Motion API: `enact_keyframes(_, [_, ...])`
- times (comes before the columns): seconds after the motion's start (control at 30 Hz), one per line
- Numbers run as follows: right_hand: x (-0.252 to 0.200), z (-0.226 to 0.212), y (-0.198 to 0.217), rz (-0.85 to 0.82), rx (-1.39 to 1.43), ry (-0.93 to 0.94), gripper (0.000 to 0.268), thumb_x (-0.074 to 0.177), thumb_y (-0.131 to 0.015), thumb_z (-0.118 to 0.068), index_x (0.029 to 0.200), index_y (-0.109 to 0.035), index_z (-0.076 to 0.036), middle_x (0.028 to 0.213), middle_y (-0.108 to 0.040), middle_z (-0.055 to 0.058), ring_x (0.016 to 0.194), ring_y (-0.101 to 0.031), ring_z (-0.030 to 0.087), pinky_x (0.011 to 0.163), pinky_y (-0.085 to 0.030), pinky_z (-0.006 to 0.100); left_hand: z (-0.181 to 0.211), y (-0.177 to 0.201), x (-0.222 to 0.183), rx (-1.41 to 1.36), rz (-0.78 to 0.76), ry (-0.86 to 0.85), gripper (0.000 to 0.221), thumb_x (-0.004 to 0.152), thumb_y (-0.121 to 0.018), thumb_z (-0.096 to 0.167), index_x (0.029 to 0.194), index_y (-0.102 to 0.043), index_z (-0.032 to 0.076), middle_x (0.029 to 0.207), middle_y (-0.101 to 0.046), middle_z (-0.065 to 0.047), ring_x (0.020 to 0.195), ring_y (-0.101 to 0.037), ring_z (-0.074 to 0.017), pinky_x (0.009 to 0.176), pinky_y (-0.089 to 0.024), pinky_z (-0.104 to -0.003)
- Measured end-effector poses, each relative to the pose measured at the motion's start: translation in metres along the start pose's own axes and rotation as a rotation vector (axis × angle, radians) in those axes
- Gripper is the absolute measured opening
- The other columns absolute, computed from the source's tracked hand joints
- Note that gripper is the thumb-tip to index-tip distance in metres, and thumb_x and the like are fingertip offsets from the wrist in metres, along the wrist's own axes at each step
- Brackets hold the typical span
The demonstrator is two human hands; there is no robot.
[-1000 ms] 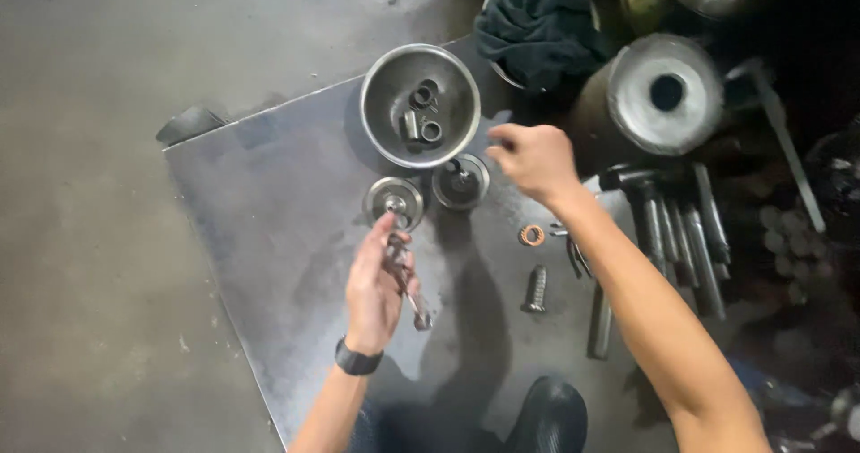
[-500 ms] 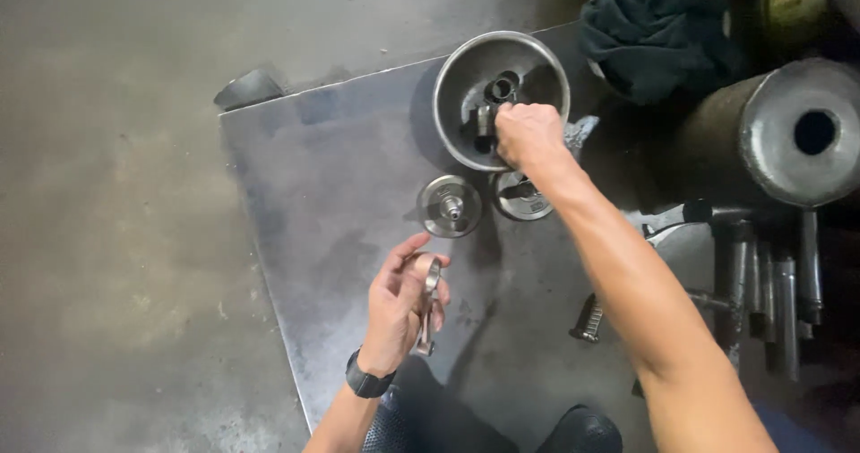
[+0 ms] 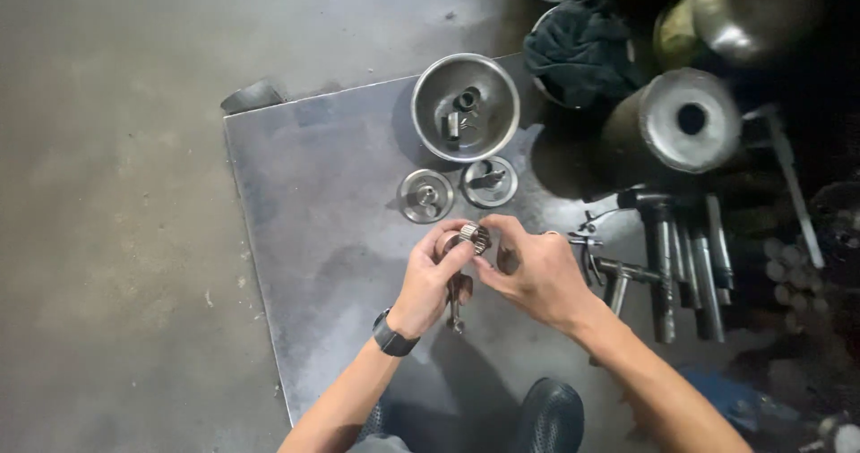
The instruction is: Inspecting and assembling motorcycle connecting rod needle bearings and piston pins on a workbench.
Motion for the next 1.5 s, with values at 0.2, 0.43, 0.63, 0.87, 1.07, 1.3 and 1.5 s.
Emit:
enact_keyframes(0.2, [-0.083, 0.112, -0.04, 0.217, 0.725, -0.554, 0.044, 0.091, -0.078, -0.017, 0.129, -0.067, 0.002, 0.097, -0.067, 0.02, 0.076, -0.064, 0.017, 0.066, -0.054, 0.03, 0.006, -0.015, -0.025, 0.146, -0.034, -0.04, 0.042, 0.095, -0.07, 0.009, 0.135, -0.058, 0.003, 0.089, -0.061, 0.0, 0.064, -0.053, -0.0049, 0.051, -0.044, -0.022])
enact_keyframes(0.43, [-0.138, 0.144, -0.096, -0.007, 0.25, -0.556, 0.048, 0.08, -0.079, -0.008, 0.123, -0.062, 0.001, 0.106, -0.076, 0.016, 0.094, -0.072, 0.018, 0.079, -0.056, 0.028, 0.001, -0.02, -0.038, 0.154, -0.022, -0.062, 0.039, 0.093, -0.074, 0.008, 0.129, -0.061, 0.001, 0.086, -0.061, 0.001, 0.061, -0.048, -0.0045, 0.051, -0.041, -0.022])
enact_keyframes(0.63, [-0.12, 0.087, -0.007, 0.368, 0.769, -0.514, 0.048, 0.081, -0.077, 0.004, 0.127, -0.069, -0.006, 0.117, -0.073, 0.012, 0.099, -0.072, 0.019, 0.077, -0.059, 0.032, -0.009, -0.019, -0.038, 0.197, -0.024, -0.061, 0.04, 0.093, -0.076, 0.01, 0.129, -0.062, 0.0, 0.084, -0.06, 0.001, 0.063, -0.048, -0.0043, 0.052, -0.04, -0.022])
enact_keyframes(0.87, [-0.1, 0.016, 0.036, 0.504, 0.2, 0.094, 0.06, 0.083, -0.075, 0.008, 0.139, -0.057, -0.009, 0.12, -0.071, 0.011, 0.111, -0.069, 0.02, 0.094, -0.059, 0.033, -0.016, -0.007, -0.04, 0.211, 0.009, -0.07, 0.044, 0.091, -0.078, 0.012, 0.131, -0.063, 0.001, 0.078, -0.06, 0.0, 0.057, -0.047, -0.0045, 0.05, -0.039, -0.022])
enact_keyframes(1.07, [-0.103, 0.032, 0.015, 0.466, 0.179, 0.025, 0.049, 0.081, -0.074, 0.008, 0.127, -0.068, -0.01, 0.118, -0.07, 0.01, 0.102, -0.071, 0.019, 0.083, -0.063, 0.028, -0.012, -0.016, -0.041, 0.239, 0.005, -0.045, 0.045, 0.091, -0.077, 0.012, 0.131, -0.063, 0.0, 0.08, -0.06, 0.0, 0.058, -0.049, -0.0053, 0.051, -0.039, -0.022])
enact_keyframes(1.3, [-0.1, 0.04, 0.018, 0.475, 0.071, -0.096, 0.044, 0.074, -0.094, -0.012, 0.114, -0.076, -0.008, 0.106, -0.06, 0.015, 0.097, -0.062, 0.021, 0.082, -0.057, 0.029, -0.014, -0.015, -0.039, 0.203, -0.013, -0.043, 0.043, 0.092, -0.076, 0.01, 0.131, -0.062, 0.001, 0.084, -0.062, -0.001, 0.059, -0.049, -0.0051, 0.052, -0.04, -0.022])
enact_keyframes(1.5, [-0.108, 0.084, -0.022, 0.274, 0.949, -0.473, 0.037, 0.085, -0.079, -0.007, 0.12, -0.068, -0.002, 0.086, -0.075, 0.01, 0.07, -0.073, 0.017, 0.057, -0.056, 0.028, -0.018, -0.014, -0.038, 0.219, 0.003, -0.037, 0.041, 0.09, -0.076, 0.006, 0.129, -0.063, 0.001, 0.088, -0.062, 0.002, 0.063, -0.048, -0.0026, 0.052, -0.039, -0.02])
Point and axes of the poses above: each hand's wrist, its own x-axis towards the middle knuckle, its own y-axis out of the back of the hand, z = x × y, the point moved 7 cm from there along x, towards the middle knuckle
